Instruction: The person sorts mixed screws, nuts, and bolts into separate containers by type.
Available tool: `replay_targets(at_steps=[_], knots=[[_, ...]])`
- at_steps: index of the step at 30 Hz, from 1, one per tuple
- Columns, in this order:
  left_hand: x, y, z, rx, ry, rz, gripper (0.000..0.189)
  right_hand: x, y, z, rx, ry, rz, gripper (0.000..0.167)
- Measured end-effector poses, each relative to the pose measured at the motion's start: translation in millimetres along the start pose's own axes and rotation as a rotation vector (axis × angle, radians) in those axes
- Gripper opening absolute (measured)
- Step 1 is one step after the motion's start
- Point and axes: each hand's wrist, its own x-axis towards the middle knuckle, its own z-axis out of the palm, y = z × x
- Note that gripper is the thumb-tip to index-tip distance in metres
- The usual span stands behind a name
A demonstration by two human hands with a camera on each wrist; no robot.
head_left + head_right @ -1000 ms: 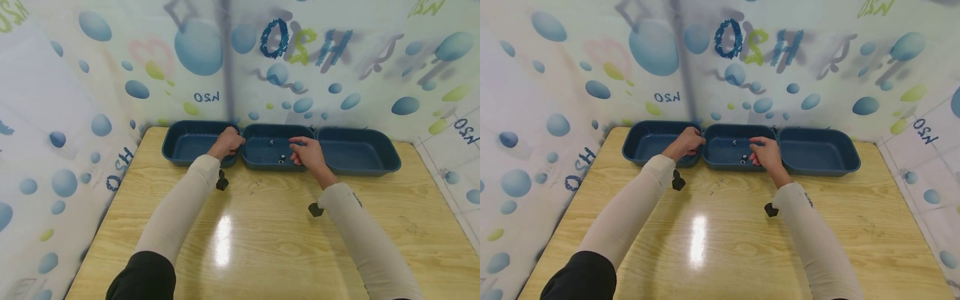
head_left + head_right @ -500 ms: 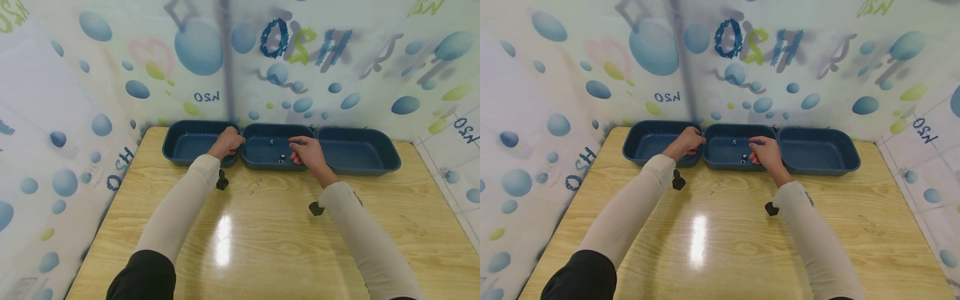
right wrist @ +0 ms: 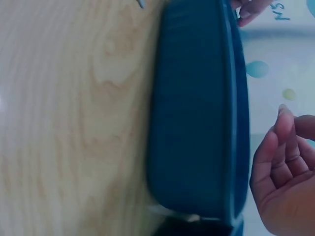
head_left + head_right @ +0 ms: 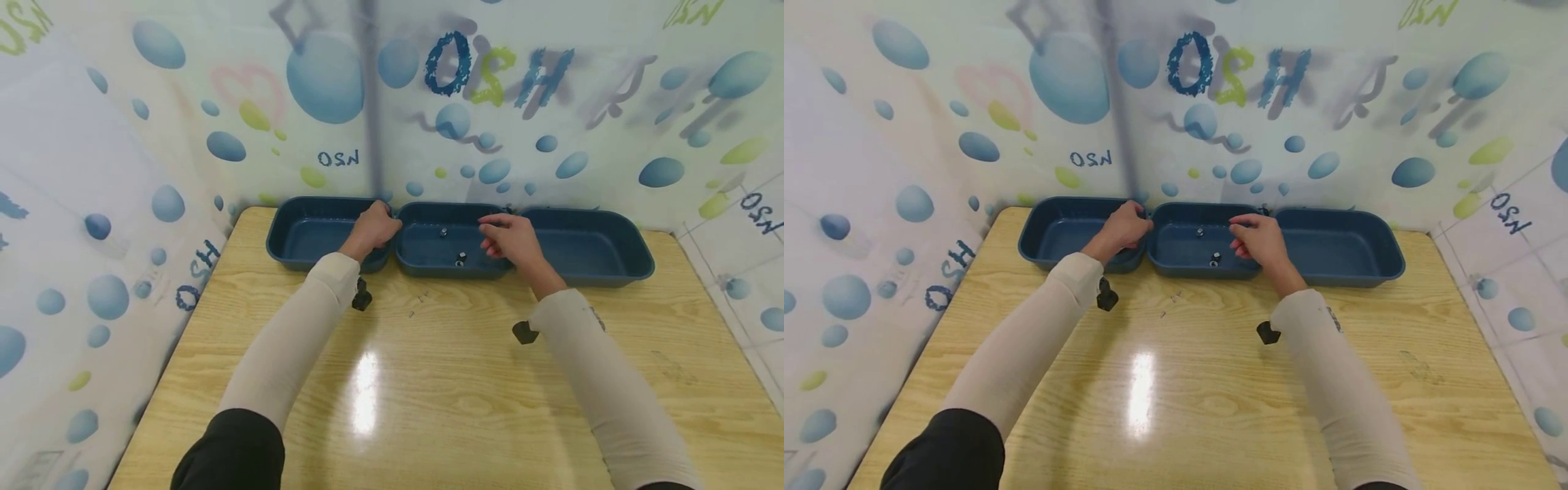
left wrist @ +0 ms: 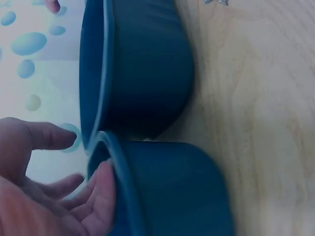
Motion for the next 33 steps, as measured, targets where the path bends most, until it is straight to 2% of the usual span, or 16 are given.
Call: replay_targets(at_steps=[3, 4, 6, 10, 15, 20, 26, 30, 33], knots=[[-4.0, 5.4, -1.2, 0.032, 0.060, 0.037, 0.052, 0.0, -3.1, -11.3, -0.027, 0.022, -0.015, 0.036], [-5.1, 7.3, -1.7, 0.028, 0.075, 0.050, 0.057, 0.0, -4.1, -15.9, -0.037, 0.031, -0.021, 0.036], [-7.0, 11.0, -2.2, 0.004, 0.100, 0.080, 0.064, -0.7, -6.2, -26.4, -0.062, 0.051, -0.032, 0.038], [-12.6, 19.5, -2.6, -0.022, 0.108, 0.139, 0.064, -2.5, -9.0, -51.7, -0.110, 0.101, -0.039, 0.045], [-23.5, 30.0, -1.7, -0.031, 0.056, 0.208, 0.062, -5.8, -12.3, -82.9, -0.178, 0.151, 0.009, 0.061], [-39.5, 38.5, 1.3, -0.024, -0.001, 0.320, 0.064, -8.3, -12.6, -114.4, -0.236, 0.140, 0.075, 0.079], [-64.0, 43.0, 5.4, -0.033, -0.018, 0.454, 0.067, -9.8, -5.3, -151.4, -0.310, 0.133, 0.143, 0.096], [-80.5, 42.3, 8.6, -0.005, -0.100, 0.535, 0.066, -11.6, 4.3, -175.9, -0.338, 0.126, 0.185, 0.102], [-92.5, 36.4, 11.1, -0.010, -0.177, 0.556, 0.064, -13.5, 13.2, -192.0, -0.353, 0.116, 0.208, 0.104]])
